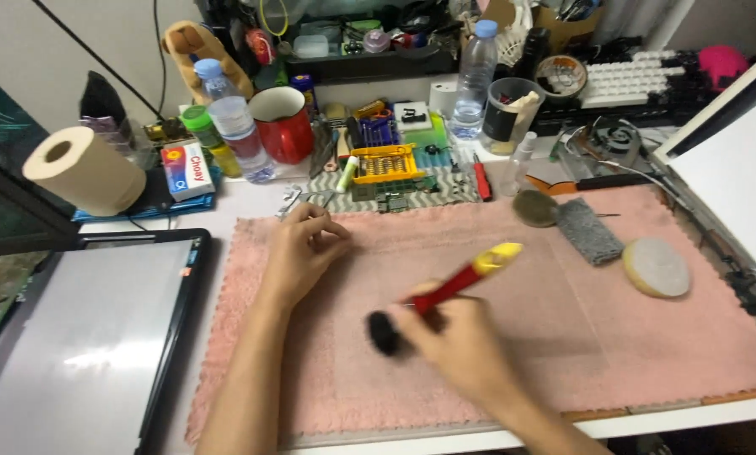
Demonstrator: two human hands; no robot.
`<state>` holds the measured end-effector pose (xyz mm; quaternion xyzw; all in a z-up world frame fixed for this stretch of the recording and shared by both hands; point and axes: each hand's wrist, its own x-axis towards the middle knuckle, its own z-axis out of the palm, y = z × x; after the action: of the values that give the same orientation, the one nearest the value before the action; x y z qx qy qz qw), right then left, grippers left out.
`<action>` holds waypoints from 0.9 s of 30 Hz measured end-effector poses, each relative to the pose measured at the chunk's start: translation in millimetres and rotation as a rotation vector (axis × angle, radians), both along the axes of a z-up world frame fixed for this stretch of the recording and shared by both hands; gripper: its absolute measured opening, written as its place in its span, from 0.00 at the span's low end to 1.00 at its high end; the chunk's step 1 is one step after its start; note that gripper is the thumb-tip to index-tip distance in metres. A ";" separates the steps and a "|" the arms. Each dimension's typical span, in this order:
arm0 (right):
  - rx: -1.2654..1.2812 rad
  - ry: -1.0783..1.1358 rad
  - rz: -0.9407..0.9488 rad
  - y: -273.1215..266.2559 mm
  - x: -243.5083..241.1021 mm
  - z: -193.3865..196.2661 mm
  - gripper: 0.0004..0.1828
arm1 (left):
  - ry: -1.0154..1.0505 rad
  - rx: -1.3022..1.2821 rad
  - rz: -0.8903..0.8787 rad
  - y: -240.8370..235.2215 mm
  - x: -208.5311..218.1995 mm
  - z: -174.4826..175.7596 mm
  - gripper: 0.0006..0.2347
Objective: The person uses a brush to clean a pink towel on a cluttered workbench, then trims their fingernails with a nail clipper. The person finishes by wiping the towel with their hand.
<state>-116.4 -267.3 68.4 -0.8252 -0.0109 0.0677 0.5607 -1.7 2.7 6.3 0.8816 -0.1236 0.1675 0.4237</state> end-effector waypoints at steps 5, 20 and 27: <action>-0.043 -0.131 0.164 37.0 -2.0 -16.0 0.09 | -0.020 -0.044 -0.018 -0.8 1.9 -5.5 0.05; -0.534 -0.011 -0.387 -163.7 0.3 13.2 0.18 | 0.048 -0.013 -0.064 -6.6 3.2 -1.7 0.06; 0.023 -0.003 0.082 -4.6 11.4 -15.4 0.17 | 0.083 0.054 -0.022 2.7 7.9 -17.4 0.05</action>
<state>-105.0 -271.9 53.0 -0.8176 -0.0463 0.0890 0.5669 6.1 5.5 -11.1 0.8975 -0.1199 0.1226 0.4064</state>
